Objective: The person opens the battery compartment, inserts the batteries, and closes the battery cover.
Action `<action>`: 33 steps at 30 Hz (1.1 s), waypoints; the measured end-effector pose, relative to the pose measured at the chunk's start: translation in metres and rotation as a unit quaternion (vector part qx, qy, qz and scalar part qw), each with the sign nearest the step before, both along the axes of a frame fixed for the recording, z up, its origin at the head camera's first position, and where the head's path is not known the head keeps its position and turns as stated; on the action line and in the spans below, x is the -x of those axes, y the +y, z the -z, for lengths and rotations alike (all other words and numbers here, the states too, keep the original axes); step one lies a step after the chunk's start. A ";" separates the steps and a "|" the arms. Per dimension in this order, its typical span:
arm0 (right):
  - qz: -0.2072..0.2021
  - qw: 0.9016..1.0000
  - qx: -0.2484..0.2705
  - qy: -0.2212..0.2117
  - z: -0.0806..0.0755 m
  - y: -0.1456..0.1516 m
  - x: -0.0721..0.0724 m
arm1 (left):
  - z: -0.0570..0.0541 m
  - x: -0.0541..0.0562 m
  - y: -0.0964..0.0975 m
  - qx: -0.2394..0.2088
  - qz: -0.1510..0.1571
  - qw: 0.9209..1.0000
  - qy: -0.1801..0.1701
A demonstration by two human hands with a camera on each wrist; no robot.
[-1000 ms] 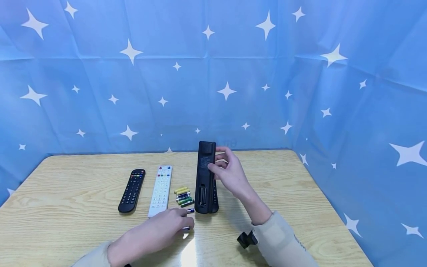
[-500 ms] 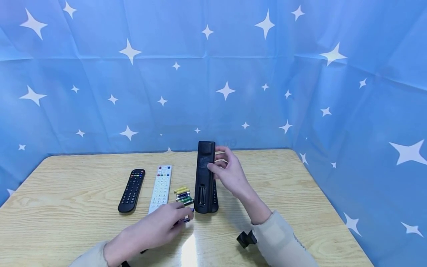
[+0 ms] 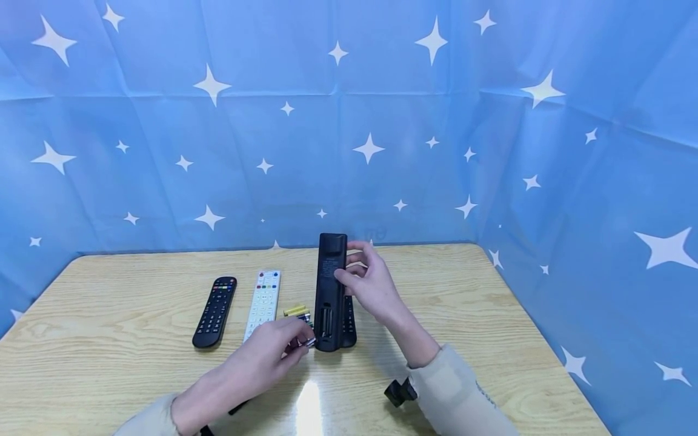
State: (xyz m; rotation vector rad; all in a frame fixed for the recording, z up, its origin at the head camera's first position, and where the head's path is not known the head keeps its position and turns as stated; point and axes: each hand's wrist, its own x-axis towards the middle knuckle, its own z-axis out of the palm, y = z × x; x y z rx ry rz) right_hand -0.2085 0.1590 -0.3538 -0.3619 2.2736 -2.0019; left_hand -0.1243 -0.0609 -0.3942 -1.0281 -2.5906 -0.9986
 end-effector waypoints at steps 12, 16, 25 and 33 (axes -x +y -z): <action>-0.004 1.000 0.019 0.002 0.002 -0.007 -0.002 | -0.007 0.002 0.002 -0.016 -0.023 0.999 -0.015; 0.000 1.000 0.016 0.003 0.003 -0.009 -0.002 | -0.008 0.002 0.003 -0.018 -0.033 0.999 -0.016; 0.004 1.000 0.020 -0.002 0.002 -0.010 -0.003 | -0.009 0.001 0.005 -0.030 -0.046 0.998 -0.014; 0.006 1.000 0.021 -0.006 0.003 -0.013 -0.004 | -0.009 0.001 0.007 -0.040 -0.057 0.998 0.009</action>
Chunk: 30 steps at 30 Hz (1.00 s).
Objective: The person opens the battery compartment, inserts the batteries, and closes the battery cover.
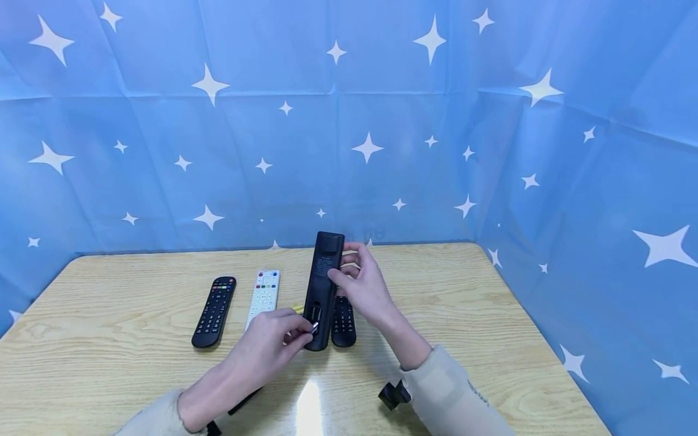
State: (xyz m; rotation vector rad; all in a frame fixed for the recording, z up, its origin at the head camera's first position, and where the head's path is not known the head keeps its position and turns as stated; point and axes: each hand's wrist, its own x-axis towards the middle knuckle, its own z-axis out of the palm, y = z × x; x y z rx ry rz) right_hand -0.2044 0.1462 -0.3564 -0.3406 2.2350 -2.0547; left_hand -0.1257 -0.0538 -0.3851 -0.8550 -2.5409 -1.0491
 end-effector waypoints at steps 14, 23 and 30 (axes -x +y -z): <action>0.007 1.000 0.004 0.000 0.001 -0.002 0.000 | 0.001 0.001 0.003 0.011 -0.001 0.998 0.055; 0.005 1.000 0.025 -0.005 0.003 -0.007 0.000 | 0.002 0.003 0.004 0.031 -0.017 0.992 0.119; 0.001 1.000 0.023 0.001 0.003 -0.006 -0.002 | 0.002 0.001 0.004 0.046 -0.011 0.991 0.124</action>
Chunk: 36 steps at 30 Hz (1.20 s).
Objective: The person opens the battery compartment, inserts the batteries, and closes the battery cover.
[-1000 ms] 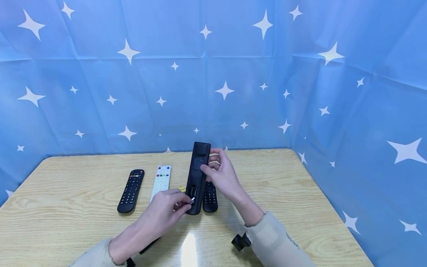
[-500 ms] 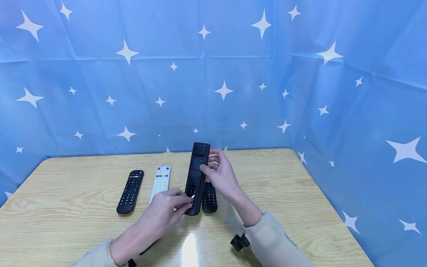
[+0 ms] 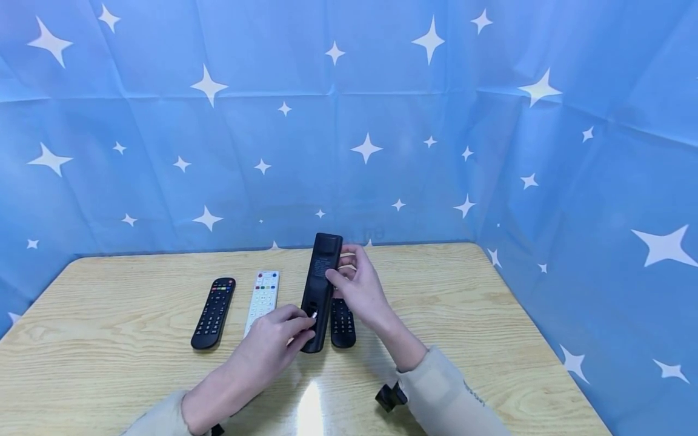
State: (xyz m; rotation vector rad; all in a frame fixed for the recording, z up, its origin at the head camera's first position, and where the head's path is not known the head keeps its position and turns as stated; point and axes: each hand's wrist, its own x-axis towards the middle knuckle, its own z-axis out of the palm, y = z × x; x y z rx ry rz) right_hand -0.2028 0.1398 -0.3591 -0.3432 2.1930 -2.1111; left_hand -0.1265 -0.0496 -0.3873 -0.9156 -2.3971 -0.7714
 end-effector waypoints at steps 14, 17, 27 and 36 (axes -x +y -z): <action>0.008 1.000 -0.006 0.004 -0.001 0.001 0.002 | -0.003 -0.004 0.001 0.021 0.007 0.999 -0.029; 0.007 1.000 -0.004 0.003 -0.001 0.002 0.001 | -0.003 -0.005 0.001 0.026 0.009 0.999 -0.030; 0.003 1.000 0.001 -0.001 -0.002 0.003 0.001 | 0.001 -0.004 -0.002 0.009 -0.003 1.000 -0.021; -0.010 1.000 0.008 -0.009 -0.003 0.006 0.003 | -0.001 -0.005 -0.004 -0.056 -0.045 0.992 -0.106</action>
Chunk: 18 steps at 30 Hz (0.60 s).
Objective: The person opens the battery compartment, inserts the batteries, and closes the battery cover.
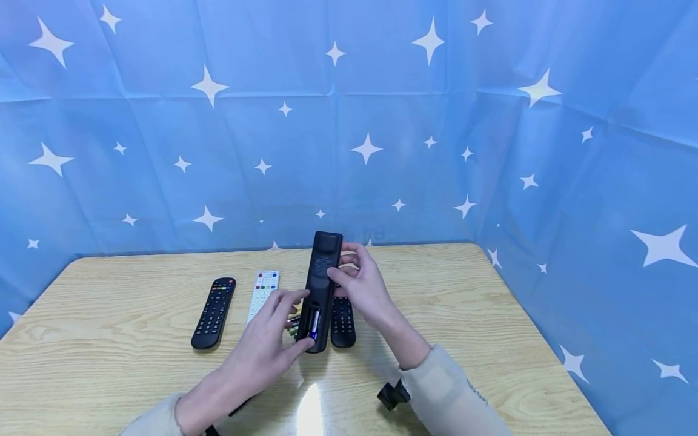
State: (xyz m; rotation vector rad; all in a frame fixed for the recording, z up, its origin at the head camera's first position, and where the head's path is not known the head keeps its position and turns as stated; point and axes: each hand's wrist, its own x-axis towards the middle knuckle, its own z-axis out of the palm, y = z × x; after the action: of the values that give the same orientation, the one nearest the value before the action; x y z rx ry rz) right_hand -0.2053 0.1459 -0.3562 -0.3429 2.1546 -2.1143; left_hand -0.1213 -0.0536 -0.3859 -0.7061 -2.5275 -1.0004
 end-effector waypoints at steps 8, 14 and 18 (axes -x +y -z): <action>-0.005 1.000 0.009 -0.003 -0.001 0.000 0.000 | -0.003 0.003 -0.003 -0.100 0.031 0.983 -0.151; -0.012 1.000 0.009 0.001 -0.001 0.001 0.001 | -0.004 0.005 -0.004 -0.151 0.052 0.963 -0.216; -0.017 1.000 -0.006 0.007 -0.002 0.003 0.001 | -0.005 0.004 -0.003 -0.154 0.052 0.961 -0.223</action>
State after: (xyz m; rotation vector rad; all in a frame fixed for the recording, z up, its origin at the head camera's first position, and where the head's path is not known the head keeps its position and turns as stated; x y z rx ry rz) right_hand -0.2060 0.1485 -0.3545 -0.3917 2.1523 -2.0873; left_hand -0.1255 -0.0567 -0.3811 -0.5742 -2.6167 -1.7104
